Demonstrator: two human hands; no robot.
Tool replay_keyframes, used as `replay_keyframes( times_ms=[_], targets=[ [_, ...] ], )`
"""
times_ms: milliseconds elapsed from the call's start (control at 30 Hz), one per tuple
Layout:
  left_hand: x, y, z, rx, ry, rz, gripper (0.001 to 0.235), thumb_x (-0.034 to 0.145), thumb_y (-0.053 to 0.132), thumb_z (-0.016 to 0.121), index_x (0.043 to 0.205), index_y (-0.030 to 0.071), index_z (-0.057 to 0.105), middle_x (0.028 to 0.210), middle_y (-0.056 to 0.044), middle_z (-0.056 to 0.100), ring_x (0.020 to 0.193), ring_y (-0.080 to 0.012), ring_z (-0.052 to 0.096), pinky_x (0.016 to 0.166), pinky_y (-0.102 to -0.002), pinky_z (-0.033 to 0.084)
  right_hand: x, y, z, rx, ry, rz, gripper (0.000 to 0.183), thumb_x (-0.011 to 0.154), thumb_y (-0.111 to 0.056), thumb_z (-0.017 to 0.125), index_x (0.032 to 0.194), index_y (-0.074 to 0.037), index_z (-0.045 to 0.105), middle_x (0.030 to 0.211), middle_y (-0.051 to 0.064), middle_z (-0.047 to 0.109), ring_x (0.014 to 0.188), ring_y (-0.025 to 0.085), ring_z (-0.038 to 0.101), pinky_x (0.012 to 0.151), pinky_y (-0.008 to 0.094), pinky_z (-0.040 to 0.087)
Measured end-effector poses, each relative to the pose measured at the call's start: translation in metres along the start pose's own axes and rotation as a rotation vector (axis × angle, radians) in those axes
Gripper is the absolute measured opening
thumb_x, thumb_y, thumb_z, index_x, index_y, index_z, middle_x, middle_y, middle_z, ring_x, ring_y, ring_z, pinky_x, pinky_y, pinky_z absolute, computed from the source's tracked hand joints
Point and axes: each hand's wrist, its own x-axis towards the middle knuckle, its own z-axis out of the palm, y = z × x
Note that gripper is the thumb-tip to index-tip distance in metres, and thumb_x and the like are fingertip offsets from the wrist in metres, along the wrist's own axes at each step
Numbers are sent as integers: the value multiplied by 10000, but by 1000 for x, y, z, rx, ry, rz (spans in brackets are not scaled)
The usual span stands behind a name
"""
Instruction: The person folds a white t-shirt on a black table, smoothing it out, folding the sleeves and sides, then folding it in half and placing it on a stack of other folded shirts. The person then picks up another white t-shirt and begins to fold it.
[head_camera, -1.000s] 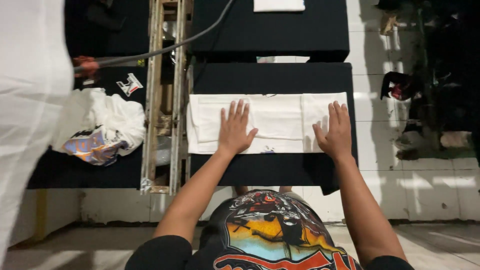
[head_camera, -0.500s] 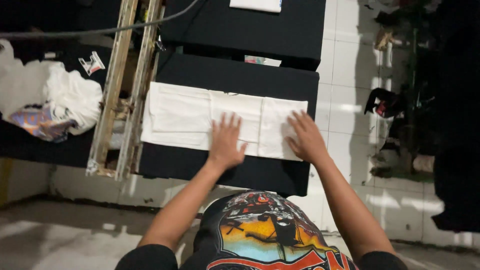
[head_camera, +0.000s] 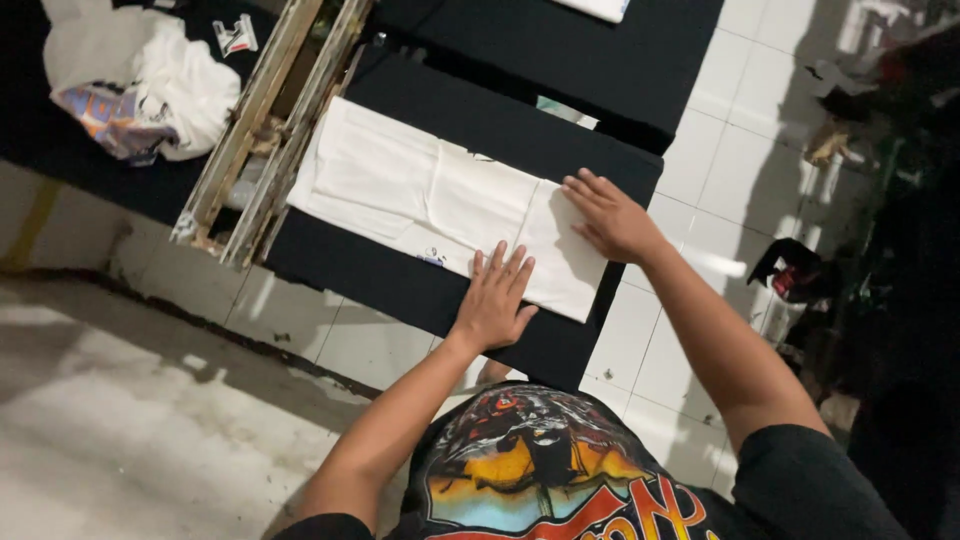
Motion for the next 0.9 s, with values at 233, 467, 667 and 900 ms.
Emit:
replay_keyframes(
  times_ms=[233,467,667,900],
  targets=[
    [53,91,0,-39,0,-259,766,968,408,529,1534,-81,362,1626,-302,314,1551,-464,194,1260,-621,81,5,2,-11,-24,-27,-192,663,951,-303,637,1560,-97,473,1626,96,441,1537,300,332,1263,425,264],
    [84,123,13,-120,-39,-700,773,1015,267,493,1565,-146,139,1650,-379,76,1552,-524,-14,1260,-607,-20,0,8,-2,60,-4,-415,721,994,-391,529,1592,-18,379,1614,228,399,1523,407,296,1225,486,283],
    [94,127,26,-92,-22,-894,760,1027,232,488,1572,-147,119,1659,-362,59,1557,-500,-23,1263,-579,-27,12,12,3,119,17,-600,748,1030,-455,456,1586,36,360,1604,278,385,1513,480,265,1230,516,255],
    [94,136,36,110,197,-958,893,954,468,570,1589,-75,255,1676,-274,207,1561,-446,148,1256,-556,36,18,30,-4,-9,-177,-611,871,1021,-647,313,1655,-58,213,1696,185,247,1560,405,197,1258,541,134]
  ],
)
